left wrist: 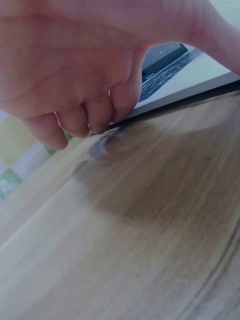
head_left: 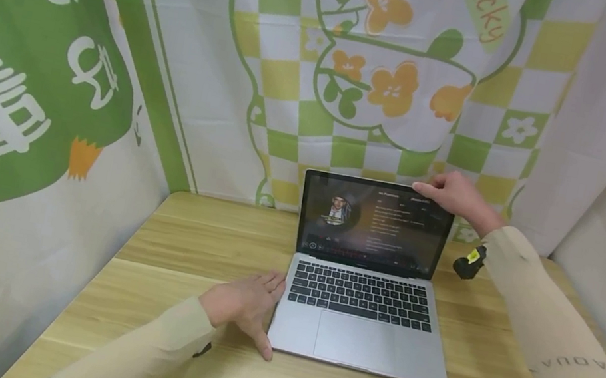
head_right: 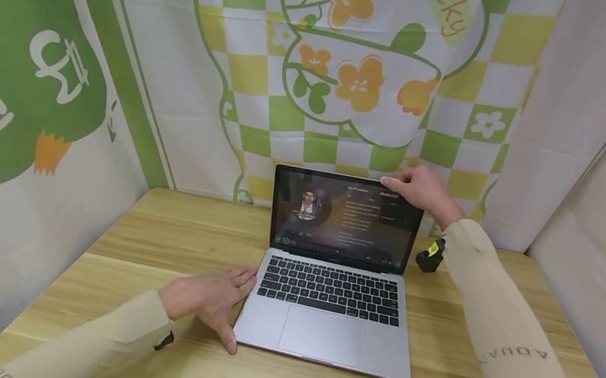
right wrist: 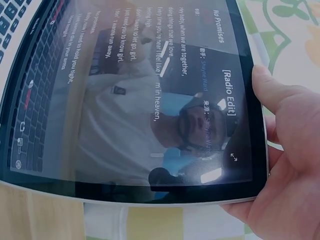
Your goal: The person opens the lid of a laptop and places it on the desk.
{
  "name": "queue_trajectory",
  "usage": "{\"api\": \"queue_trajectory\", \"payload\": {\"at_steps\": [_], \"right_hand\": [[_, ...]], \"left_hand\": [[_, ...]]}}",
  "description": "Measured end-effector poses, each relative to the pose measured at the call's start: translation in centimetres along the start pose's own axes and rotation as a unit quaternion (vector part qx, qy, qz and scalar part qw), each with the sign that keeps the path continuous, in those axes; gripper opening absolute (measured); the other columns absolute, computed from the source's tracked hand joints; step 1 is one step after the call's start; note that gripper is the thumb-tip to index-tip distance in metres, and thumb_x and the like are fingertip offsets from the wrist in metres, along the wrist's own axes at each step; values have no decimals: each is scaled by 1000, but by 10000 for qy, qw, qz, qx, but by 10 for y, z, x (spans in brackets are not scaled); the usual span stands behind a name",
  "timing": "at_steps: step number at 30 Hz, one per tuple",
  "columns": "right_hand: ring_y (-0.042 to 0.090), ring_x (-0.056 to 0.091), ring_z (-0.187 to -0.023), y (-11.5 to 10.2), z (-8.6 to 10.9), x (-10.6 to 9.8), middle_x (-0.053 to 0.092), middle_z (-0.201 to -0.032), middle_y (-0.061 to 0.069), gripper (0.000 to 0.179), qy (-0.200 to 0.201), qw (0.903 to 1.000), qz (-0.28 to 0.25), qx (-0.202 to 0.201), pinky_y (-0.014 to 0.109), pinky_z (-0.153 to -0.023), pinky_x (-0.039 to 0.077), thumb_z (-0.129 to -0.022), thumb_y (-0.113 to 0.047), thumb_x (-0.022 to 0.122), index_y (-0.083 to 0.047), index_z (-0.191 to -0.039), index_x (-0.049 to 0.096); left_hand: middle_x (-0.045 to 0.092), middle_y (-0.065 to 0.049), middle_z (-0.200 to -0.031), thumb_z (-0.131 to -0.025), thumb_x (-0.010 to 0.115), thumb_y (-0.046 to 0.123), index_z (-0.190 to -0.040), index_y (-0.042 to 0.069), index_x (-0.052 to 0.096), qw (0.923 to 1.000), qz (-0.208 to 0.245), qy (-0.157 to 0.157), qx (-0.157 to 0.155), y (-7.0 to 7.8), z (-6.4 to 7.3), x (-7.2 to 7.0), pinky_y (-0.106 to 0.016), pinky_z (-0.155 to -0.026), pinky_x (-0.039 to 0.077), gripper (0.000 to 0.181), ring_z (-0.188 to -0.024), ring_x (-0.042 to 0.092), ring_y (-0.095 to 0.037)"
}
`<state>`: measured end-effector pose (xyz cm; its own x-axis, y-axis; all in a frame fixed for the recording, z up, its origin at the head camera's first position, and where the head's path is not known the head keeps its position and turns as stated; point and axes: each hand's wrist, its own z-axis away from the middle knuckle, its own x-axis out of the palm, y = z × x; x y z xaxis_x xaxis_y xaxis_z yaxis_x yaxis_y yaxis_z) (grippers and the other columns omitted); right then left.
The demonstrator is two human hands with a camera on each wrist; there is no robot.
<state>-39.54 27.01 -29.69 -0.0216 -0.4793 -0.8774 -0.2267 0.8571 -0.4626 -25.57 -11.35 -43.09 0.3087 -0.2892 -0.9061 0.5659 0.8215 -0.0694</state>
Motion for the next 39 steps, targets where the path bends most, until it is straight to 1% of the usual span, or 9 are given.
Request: {"api": "queue_trajectory", "payload": {"at_steps": [6, 13, 18, 26, 29, 31, 34, 36, 39], "right_hand": [[13, 28, -49, 5, -4, 2, 32, -50, -6, 54, -5, 9994, -281, 205, 30, -51, 31, -93, -54, 58, -14, -59, 45], [15, 29, -52, 18, -8, 10, 29, -53, -5, 57, 181, 9974, -563, 422, 31, -53, 30, -93, -58, 55, -15, -60, 39], [16, 31, -53, 25, -6, 11, 31, -54, -4, 57, 298, 9953, -793, 463, 31, -52, 31, -94, -58, 54, -14, -61, 39], [16, 31, -52, 30, -7, 16, 28, -54, -5, 61, 404, 9932, -720, 825, 31, -50, 30, -91, -65, 52, -14, -60, 35], [17, 33, -53, 31, -8, 19, 31, -55, -4, 63, 494, 9913, -760, 955, 31, -50, 32, -90, -67, 51, -12, -63, 37], [18, 40, -58, 31, -8, 20, 40, -61, 0, 63, 547, 9898, -793, 1045, 31, -52, 35, -89, -68, 51, -9, -70, 47], [23, 51, -70, 31, -7, 23, 55, -81, 10, 67, 635, 9859, -948, 1222, 31, -56, 44, -90, -68, 50, -1, -94, 57], [25, 56, -80, 31, -6, 26, 58, -96, 16, 72, 665, 9828, -1105, 1323, 35, -61, 51, -91, -66, 50, 2, -111, 56], [29, 58, -88, 34, -6, 32, 56, -109, 22, 76, 665, 9782, -1325, 1451, 43, -70, 57, -92, -65, 48, 4, -124, 51]], "left_hand": [[9, -14, -166, -55, 68, 85, -156, 4, 18, 10000, -10, 26, 27, 1, 0, 2, -40, -125, 19, 140, -154, 12, -28], [8, -14, -166, -55, 68, 85, -156, 3, 18, 10000, 26, 24, 37, 2, -1, 2, -39, -125, 19, 140, -154, 11, -27], [8, -14, -166, -55, 68, 85, -156, 3, 18, 10000, 0, 25, 21, 2, -1, 1, -39, -125, 19, 140, -154, 11, -27], [8, -14, -166, -55, 68, 86, -156, 3, 18, 10000, -24, 21, 17, 2, -2, 1, -39, -125, 18, 140, -154, 11, -27], [8, -14, -166, -55, 68, 86, -156, 3, 18, 10000, -18, 26, 38, 2, -2, 1, -39, -125, 18, 140, -154, 10, -27], [8, -14, -166, -55, 68, 85, -156, 3, 18, 10000, -19, 40, 48, 2, -2, 1, -39, -125, 18, 140, -154, 11, -27], [8, -15, -165, -55, 68, 85, -156, 2, 18, 10000, -25, 45, 57, 1, -1, 0, -39, -125, 18, 140, -154, 11, -28], [8, -15, -165, -55, 69, 85, -156, 2, 18, 10000, -15, 44, 50, 1, 0, -1, -39, -125, 19, 140, -154, 11, -28], [9, -15, -165, -55, 69, 84, -156, 2, 19, 10000, -11, 34, 42, 1, 1, -1, -39, -125, 18, 139, -154, 11, -29]]}}
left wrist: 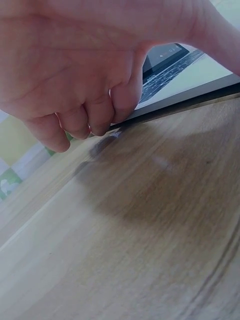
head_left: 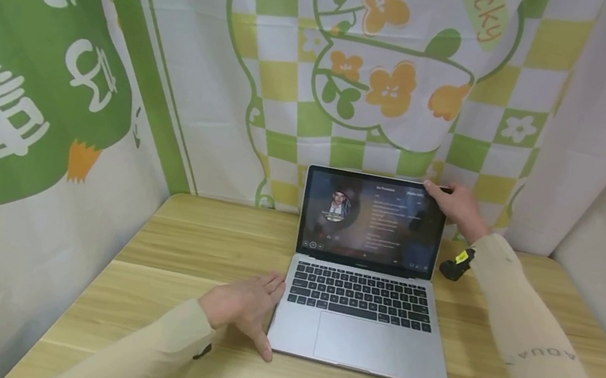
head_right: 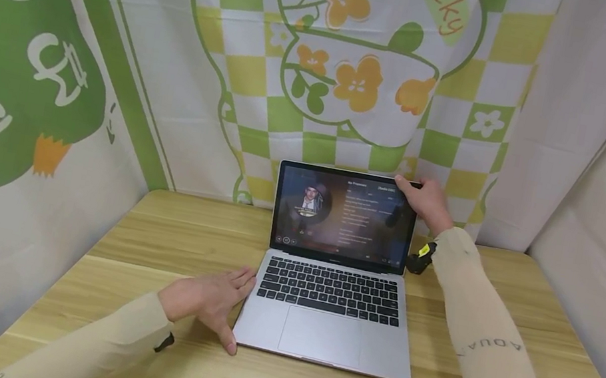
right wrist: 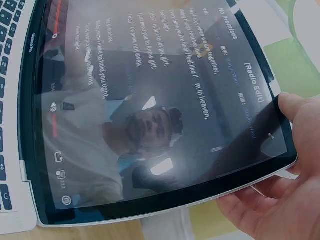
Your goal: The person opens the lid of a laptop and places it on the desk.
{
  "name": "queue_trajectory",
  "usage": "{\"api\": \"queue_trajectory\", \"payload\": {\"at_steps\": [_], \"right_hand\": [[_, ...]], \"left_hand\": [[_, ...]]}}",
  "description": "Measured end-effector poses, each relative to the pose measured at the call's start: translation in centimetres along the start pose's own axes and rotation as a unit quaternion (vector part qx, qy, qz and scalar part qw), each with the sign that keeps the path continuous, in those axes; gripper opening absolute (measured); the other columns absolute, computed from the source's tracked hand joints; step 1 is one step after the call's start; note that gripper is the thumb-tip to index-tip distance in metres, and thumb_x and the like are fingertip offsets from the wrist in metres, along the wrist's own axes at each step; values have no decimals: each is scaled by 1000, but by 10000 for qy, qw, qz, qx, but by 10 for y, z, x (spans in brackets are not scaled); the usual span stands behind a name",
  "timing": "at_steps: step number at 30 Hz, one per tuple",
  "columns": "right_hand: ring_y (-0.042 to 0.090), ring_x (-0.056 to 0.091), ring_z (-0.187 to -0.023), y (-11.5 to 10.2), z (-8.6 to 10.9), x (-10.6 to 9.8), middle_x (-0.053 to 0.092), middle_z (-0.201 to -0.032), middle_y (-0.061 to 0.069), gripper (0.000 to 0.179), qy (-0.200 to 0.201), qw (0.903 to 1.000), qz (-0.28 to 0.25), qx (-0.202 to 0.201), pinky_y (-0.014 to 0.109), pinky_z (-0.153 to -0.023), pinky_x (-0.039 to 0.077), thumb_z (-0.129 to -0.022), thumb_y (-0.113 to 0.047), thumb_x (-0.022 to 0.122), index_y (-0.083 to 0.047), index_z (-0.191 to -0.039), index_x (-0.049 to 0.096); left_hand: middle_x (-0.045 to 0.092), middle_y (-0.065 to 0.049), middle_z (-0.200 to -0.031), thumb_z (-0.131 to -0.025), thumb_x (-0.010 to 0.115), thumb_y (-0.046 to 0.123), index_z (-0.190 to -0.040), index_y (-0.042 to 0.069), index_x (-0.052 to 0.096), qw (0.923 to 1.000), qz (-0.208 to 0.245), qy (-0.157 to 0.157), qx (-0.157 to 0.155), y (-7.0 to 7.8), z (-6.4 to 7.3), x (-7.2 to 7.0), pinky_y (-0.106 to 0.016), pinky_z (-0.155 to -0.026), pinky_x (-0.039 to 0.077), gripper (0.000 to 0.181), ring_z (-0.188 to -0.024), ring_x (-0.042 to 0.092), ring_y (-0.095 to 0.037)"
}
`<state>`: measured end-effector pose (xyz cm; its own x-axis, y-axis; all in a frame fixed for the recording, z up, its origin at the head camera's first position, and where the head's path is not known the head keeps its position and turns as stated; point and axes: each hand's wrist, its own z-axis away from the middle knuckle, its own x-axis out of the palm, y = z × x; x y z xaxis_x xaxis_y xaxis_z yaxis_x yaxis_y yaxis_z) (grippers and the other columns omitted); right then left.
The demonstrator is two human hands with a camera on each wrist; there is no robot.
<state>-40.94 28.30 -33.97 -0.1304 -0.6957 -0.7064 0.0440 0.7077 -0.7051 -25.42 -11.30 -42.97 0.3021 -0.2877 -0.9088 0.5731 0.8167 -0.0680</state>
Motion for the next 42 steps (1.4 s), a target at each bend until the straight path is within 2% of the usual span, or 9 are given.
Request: {"api": "queue_trajectory", "payload": {"at_steps": [5, 11, 15, 18, 23, 29, 34, 38, 42], "right_hand": [[31, 58, -95, 5, -3, 6, 54, -119, 25, 82, -5, 9999, -130, 93, 46, -75, 58, -93, -66, 45, 4, -135, 46], [35, 56, -101, 9, -8, 12, 52, -126, 28, 86, 168, 9996, -228, 79, 38, -65, 57, -93, -66, 43, 4, -143, 40], [36, 53, -99, 14, -9, 19, 49, -126, 28, 84, 233, 9994, -208, 172, 32, -57, 48, -94, -67, 38, 4, -139, 40], [36, 52, -99, 17, -9, 22, 48, -127, 28, 84, 243, 9992, -204, 229, 31, -56, 46, -94, -68, 36, 5, -137, 38], [35, 51, -100, 16, -9, 19, 47, -127, 27, 88, 234, 9992, -324, 82, 32, -61, 44, -92, -72, 35, 2, -142, 36], [37, 51, -100, 14, -3, 13, 48, -125, 28, 85, 278, 9995, -121, -77, 38, -66, 48, -93, -72, 32, 1, -135, 39], [41, 53, -105, 13, 5, 10, 44, -139, 32, 84, 156, 9996, 15, -246, 48, -77, 51, -96, -67, 31, 1, -145, 33], [41, 58, -98, 14, 10, 7, 47, -136, 32, 78, 112, 9984, 15, -547, 47, -75, 51, -99, -60, 31, -2, -150, 30], [44, 61, -95, 15, 15, 4, 47, -137, 36, 77, -19, 9966, 101, -818, 51, -82, 52, -102, -56, 30, -2, -155, 20]], "left_hand": [[9, -15, -165, -56, 69, 84, -156, 2, 18, 10000, -19, 5, 15, 0, 1, 0, -39, -125, 18, 139, -154, 12, -29], [10, -15, -165, -56, 69, 84, -156, 2, 19, 10000, -3, 41, 23, 0, -1, 0, -39, -125, 18, 138, -154, 12, -29], [9, -15, -165, -55, 68, 84, -156, 2, 18, 10000, 42, 23, 69, 0, -2, 1, -38, -125, 18, 139, -154, 12, -29], [8, -16, -165, -55, 68, 84, -156, 2, 18, 9999, 70, 16, 108, 1, -1, 2, -38, -125, 17, 140, -154, 12, -29], [8, -15, -165, -56, 69, 83, -156, 2, 18, 9999, 110, 25, 73, 0, -1, 0, -38, -125, 16, 139, -154, 10, -29], [7, -15, -165, -56, 70, 83, -156, 2, 16, 9999, 152, 54, 54, -1, -1, -2, -39, -125, 16, 140, -154, 9, -29], [6, -15, -166, -56, 69, 84, -156, 3, 16, 9999, 157, -10, 40, -1, 0, 1, -39, -125, 16, 140, -154, 8, -29], [6, -14, -166, -56, 69, 84, -157, 3, 16, 9997, 221, -56, -14, -2, 1, 1, -40, -125, 16, 140, -154, 8, -29], [6, -15, -166, -56, 70, 83, -156, 2, 16, 9993, 343, -125, -22, -3, 2, -1, -41, -125, 17, 140, -154, 9, -29]]}}
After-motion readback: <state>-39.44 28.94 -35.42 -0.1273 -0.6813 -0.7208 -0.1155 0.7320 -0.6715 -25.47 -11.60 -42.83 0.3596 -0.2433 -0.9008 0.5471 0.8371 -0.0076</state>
